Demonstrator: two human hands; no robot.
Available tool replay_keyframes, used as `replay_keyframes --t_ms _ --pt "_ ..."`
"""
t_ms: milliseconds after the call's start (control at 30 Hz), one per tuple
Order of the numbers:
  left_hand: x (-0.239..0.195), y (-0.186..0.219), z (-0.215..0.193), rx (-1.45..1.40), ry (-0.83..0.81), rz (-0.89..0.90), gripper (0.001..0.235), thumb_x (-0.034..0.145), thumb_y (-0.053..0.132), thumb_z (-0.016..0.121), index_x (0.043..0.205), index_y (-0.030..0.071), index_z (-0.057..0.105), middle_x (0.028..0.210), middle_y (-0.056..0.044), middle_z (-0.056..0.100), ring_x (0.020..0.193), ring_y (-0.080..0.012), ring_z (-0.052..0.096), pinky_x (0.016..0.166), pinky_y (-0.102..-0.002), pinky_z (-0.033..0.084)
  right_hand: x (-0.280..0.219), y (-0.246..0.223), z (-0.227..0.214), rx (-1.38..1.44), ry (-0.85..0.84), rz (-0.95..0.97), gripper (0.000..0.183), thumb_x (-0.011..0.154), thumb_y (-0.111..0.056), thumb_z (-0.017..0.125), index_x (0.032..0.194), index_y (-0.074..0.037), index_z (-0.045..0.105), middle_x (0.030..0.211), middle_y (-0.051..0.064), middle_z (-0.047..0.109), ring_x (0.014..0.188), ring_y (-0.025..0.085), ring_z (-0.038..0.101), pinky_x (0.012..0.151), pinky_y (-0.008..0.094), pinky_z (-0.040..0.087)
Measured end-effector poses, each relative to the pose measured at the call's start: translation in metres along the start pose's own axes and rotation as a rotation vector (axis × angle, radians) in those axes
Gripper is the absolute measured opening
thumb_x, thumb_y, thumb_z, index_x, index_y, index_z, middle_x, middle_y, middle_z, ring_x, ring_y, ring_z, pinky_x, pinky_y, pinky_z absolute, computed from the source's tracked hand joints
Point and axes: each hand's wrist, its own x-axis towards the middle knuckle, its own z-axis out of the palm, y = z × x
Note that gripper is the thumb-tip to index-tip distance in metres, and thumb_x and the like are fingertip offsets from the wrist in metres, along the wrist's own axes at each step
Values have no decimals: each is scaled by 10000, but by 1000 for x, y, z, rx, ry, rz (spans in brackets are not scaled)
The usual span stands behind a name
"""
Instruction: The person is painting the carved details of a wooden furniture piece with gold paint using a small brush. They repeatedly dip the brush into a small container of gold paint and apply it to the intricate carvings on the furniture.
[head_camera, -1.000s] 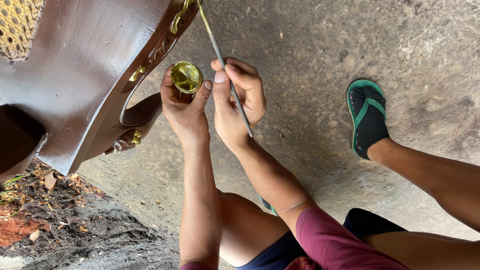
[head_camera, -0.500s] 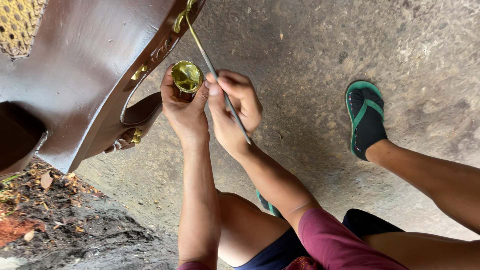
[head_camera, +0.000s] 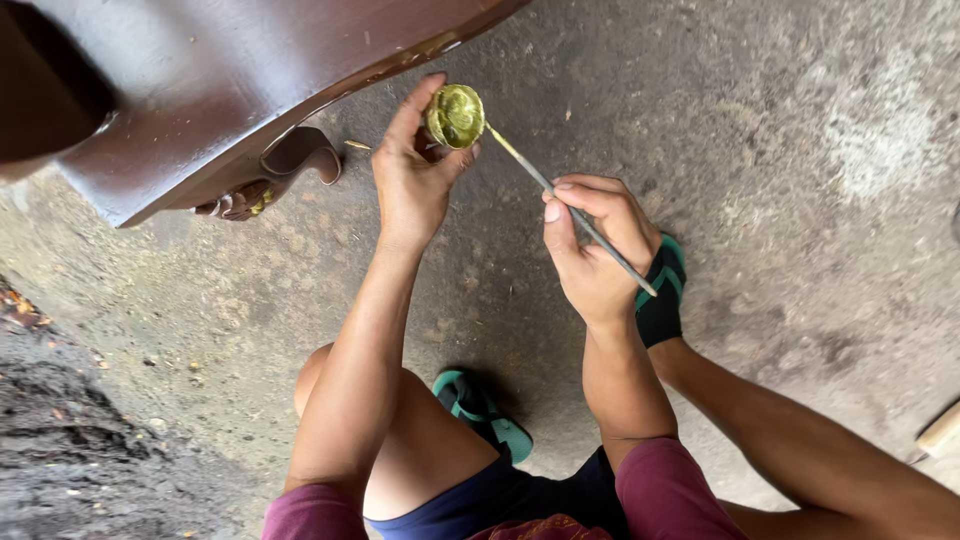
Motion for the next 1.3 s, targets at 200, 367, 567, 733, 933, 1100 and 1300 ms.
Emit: replay_keyframes --t_ms 200,367,567,733,933,1100,1300 --pt "-2 11 4 4 -16 -97 700 836 -23 880 1444 178 597 1278 -35 736 1119 -138 743 928 -275 684 13 7 12 -105 -91 -62 184 966 60 769 1102 0 661 1097 148 736 934 239 767 774 325 628" --pt "0 19 6 21 3 -28 692 820 -24 885 1422 174 607 1291 -44 713 1118 -132 733 902 -267 680 20 9 20 -142 -91 -88 190 966 53 772 1111 -6 664 1103 145 733 957 254 766 786 347 632" --pt "0 20 8 46 -5 -15 692 819 -34 884 1421 170 613 1296 -47 708 1108 -125 731 888 -259 674 23 14 28 -110 -120 -93 180 967 64 758 1107 5 662 1105 152 731 946 252 769 765 340 636" --pt "0 17 8 22 -2 -15 697 812 -48 880 1420 164 612 1292 -43 709 1104 -122 731 881 -251 676 17 25 29 -66 -113 -72 164 962 68 754 1091 14 669 1087 163 730 910 224 767 728 304 635" --pt "2 16 11 23 -11 -31 702 808 -6 891 1423 181 607 1291 -35 711 1091 -109 731 880 -235 685 17 38 23 185 -78 124 130 1003 91 729 1098 24 672 1073 147 743 912 174 757 744 248 639" --pt "1 18 15 23 -23 2 705 794 -10 888 1414 182 613 1314 -44 699 1055 -117 730 845 -235 671 31 13 -3 -44 -172 -12 129 997 82 732 1086 38 651 1078 161 721 924 192 765 758 262 636" --pt "1 26 14 -34 -41 -13 674 812 -17 881 1408 156 618 1284 -36 700 1022 -108 735 851 -232 667 84 -20 -40 -247 -561 -244 106 1004 21 758 1072 14 676 1046 139 733 882 193 751 685 285 610"
